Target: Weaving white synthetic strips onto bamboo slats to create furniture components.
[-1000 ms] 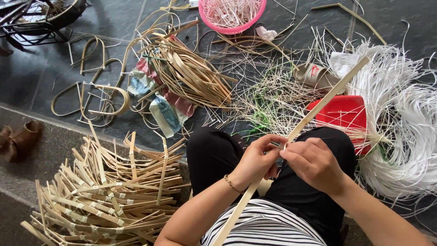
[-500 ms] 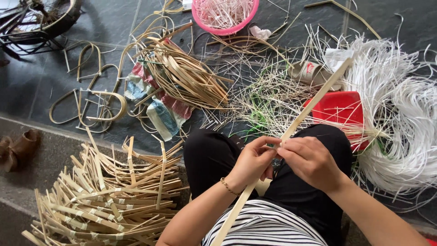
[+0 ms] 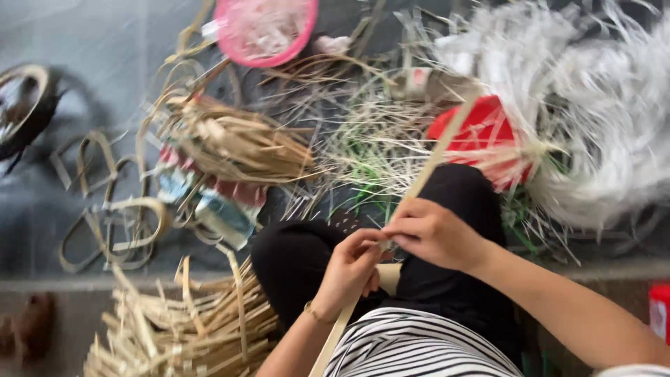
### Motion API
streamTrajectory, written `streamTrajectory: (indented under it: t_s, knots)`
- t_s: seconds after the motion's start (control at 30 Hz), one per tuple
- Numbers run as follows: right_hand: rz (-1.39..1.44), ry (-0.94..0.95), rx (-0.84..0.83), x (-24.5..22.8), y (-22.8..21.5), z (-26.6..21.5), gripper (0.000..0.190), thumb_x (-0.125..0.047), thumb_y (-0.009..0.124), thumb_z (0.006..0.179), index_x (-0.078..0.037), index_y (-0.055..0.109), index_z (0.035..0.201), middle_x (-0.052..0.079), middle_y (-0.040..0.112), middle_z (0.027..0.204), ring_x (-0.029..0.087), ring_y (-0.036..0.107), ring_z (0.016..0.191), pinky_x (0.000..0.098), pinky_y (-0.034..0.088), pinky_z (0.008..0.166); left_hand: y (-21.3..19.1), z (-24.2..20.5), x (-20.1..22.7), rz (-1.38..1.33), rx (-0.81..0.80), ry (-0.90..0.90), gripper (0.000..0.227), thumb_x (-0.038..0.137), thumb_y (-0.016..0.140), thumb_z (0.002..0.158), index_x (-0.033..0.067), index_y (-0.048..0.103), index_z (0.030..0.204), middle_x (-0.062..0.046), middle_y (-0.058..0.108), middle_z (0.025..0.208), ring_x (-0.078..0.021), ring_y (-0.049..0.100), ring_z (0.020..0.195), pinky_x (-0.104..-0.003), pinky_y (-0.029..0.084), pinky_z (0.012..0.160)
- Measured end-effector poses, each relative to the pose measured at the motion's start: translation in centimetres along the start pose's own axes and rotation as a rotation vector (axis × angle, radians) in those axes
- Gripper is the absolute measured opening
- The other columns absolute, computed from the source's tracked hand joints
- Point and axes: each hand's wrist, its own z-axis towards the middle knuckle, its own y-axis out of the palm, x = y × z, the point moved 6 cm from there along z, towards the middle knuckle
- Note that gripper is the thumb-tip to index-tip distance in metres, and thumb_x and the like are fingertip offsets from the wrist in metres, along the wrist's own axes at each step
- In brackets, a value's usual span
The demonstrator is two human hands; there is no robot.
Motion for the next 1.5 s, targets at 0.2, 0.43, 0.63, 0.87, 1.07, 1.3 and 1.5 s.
streamTrajectory:
  t_s: [0.2,0.43,0.63,0.87,1.07,1.3,1.5]
  knots:
    - [-0.225,-0.019,0.103,0.2,0.2,-2.0,0.012,-0.011,0.077,0.081,-0.008,0.069,0.09,0.006,0.065,0.089,0.027,0.063,0.085,0.0417,0.051,0.076,0.3,0.6,0.0,0.072,0.057,-0.051,0.02,0.009,0.056,0.101,0.0028,0.066,0.118,-0.009,0.074,0.09,-0.0077,0.055,0.043,-0.022,0.04,0.034]
    - [-0.27,0.122,0.366,6.1,-2.6,-6.4,0.011,-0.012,0.074,0.088,-0.01,0.065,0.093,0.005,0.061,0.09,0.023,0.061,0.086,0.0365,0.05,0.078,-0.3,2.7,1.8,0.148,0.066,-0.099,0.02,0.008,0.057,0.1,0.0065,0.064,0.119,-0.009,0.072,0.089,-0.0075,0.054,0.044,-0.022,0.038,0.034]
    - [0.178,0.872,0.718,25.5,-4.2,-20.4,0.02,-0.025,0.069,0.1,-0.008,0.071,0.111,0.0,0.071,0.091,0.007,0.061,0.076,0.0257,0.05,0.069,-9.7,3.9,-1.0,0.185,0.253,-0.244,0.023,0.003,0.053,0.098,-0.0051,0.064,0.116,-0.017,0.072,0.091,-0.0174,0.065,0.057,-0.029,0.053,0.045]
    - [-0.046,0.849,0.628,34.0,-4.9,-16.7,0.024,-0.026,0.069,0.102,-0.005,0.075,0.111,0.009,0.074,0.091,0.018,0.07,0.081,0.0324,0.053,0.074,-8.1,2.9,1.1,0.14,0.26,-0.326,0.035,0.003,0.06,0.091,0.002,0.067,0.125,-0.016,0.071,0.1,-0.0212,0.067,0.08,-0.032,0.057,0.068]
    - [-0.516,0.804,0.391,36.1,-5.3,-9.1,0.019,-0.028,0.072,0.096,-0.011,0.078,0.101,0.016,0.073,0.094,0.033,0.071,0.085,0.0441,0.055,0.073,-6.1,2.9,5.2,0.987,0.501,0.078,0.016,0.015,0.073,0.093,0.0038,0.075,0.104,-0.011,0.061,0.095,-0.0189,0.059,0.08,-0.032,0.049,0.068]
    - [-0.324,1.133,0.424,43.1,-3.1,-10.1,0.03,-0.039,0.076,0.093,-0.009,0.077,0.095,0.016,0.074,0.086,0.033,0.071,0.081,0.0455,0.055,0.072,-7.7,2.5,1.3,0.319,0.409,0.21,0.016,0.008,0.055,0.102,-0.0016,0.063,0.112,-0.005,0.068,0.094,-0.0122,0.066,0.086,-0.027,0.056,0.079]
    - [0.379,1.109,0.723,45.8,-1.7,-10.5,0.025,-0.025,0.065,0.104,-0.001,0.064,0.112,0.013,0.074,0.091,0.017,0.07,0.069,0.033,0.053,0.061,-8.4,2.1,-0.4,0.156,0.419,0.11,0.016,0.007,0.057,0.101,-0.0026,0.065,0.111,-0.006,0.067,0.089,-0.012,0.063,0.08,-0.027,0.053,0.072]
